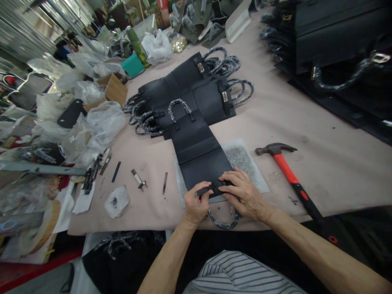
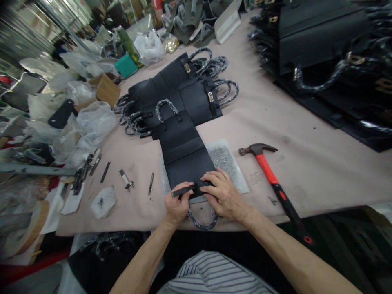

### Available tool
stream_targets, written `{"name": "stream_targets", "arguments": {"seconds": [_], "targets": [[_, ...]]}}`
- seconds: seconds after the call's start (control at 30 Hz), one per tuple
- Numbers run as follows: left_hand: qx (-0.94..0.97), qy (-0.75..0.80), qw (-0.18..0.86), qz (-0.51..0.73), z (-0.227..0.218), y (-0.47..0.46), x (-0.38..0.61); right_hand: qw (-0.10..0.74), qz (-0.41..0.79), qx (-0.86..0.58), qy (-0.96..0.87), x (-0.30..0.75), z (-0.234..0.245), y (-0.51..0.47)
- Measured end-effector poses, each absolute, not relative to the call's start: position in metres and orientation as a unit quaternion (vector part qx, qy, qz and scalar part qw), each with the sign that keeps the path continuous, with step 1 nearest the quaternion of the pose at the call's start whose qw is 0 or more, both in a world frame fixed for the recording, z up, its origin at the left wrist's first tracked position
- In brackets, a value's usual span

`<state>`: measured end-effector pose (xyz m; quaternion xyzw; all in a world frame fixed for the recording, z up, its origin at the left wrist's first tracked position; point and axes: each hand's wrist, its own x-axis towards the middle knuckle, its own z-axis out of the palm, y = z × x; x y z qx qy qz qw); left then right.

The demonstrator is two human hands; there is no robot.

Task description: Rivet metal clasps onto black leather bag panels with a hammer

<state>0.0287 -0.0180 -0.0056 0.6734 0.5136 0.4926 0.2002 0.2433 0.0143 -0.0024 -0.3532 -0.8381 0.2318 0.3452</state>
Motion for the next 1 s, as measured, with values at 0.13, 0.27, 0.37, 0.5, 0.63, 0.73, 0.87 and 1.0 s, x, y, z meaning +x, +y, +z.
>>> {"name": "stream_targets", "arguments": {"seconds": [0.13,0.27,0.37,0.5,0.63,0.73,0.87,1.0], "targets": [[0.678,0.507,0.197,0.495,-0.006,-0.018,0.030,0.389,0.248,-0.357,-0.812,0.243,-0.007,0.015],[0.688,0.519,0.186,0.472,0.001,-0.014,0.031,0.424,0.249,-0.355,-0.795,0.243,-0.003,0.015],[0.689,0.538,0.198,0.443,0.006,-0.011,0.032,0.445,0.207,-0.407,-0.770,0.252,0.001,0.013],[0.691,0.538,0.223,0.428,0.008,-0.008,0.032,0.399,0.073,-0.547,-0.732,0.291,-0.002,0.008],[0.706,0.525,0.235,0.413,0.007,-0.005,0.031,0.201,0.007,-0.680,-0.706,0.342,-0.009,0.005],[0.722,0.521,0.238,0.388,0.007,-0.002,0.030,0.083,0.076,-0.739,-0.664,0.365,-0.005,0.009],[0.737,0.520,0.228,0.367,0.007,0.000,0.030,0.144,0.390,-0.769,-0.486,0.365,0.015,0.020],[0.726,0.523,0.226,0.385,0.005,-0.002,0.032,0.251,0.660,-0.643,-0.297,0.339,0.052,0.019]]}}
